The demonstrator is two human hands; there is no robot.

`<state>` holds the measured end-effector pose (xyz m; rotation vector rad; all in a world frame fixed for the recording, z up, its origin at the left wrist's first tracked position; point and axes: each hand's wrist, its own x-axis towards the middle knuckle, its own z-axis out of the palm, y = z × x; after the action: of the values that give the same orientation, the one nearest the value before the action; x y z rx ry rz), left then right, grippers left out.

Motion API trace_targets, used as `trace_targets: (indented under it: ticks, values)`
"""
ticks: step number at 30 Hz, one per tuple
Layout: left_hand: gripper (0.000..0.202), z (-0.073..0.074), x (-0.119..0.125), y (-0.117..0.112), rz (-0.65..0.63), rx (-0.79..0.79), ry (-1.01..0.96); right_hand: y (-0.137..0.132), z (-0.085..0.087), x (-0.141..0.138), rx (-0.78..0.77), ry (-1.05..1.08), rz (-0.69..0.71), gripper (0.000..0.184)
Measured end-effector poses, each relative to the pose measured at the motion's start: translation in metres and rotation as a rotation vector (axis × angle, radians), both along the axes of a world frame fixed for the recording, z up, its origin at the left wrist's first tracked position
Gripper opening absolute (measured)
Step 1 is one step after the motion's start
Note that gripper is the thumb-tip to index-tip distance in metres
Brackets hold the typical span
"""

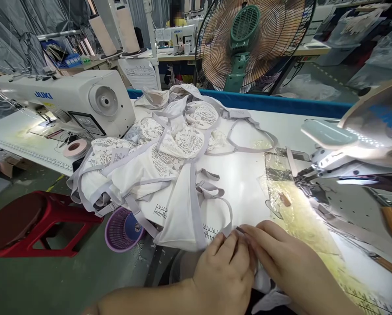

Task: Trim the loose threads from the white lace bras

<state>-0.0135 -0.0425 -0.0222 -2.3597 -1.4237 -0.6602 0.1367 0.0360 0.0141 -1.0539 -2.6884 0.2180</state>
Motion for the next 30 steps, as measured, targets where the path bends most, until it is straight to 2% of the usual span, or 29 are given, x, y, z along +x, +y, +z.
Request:
trace_targets:
  ticks: [11, 20, 30]
  values:
    - [0.038, 0.009, -0.002, 0.001, -0.002, -0.002, -0.001, -0.001, 0.004, -0.001, 0.094, -0.154, 0.061, 0.021]
    - [0.037, 0.01, -0.001, 0.003, 0.01, 0.029, 0.03, -0.003, 0.008, 0.007, 0.198, -0.173, 0.092, 0.026]
    - [0.037, 0.01, -0.001, 0.003, -0.019, 0.007, 0.052, -0.007, 0.006, 0.018, 0.147, -0.205, 0.035, 0.026]
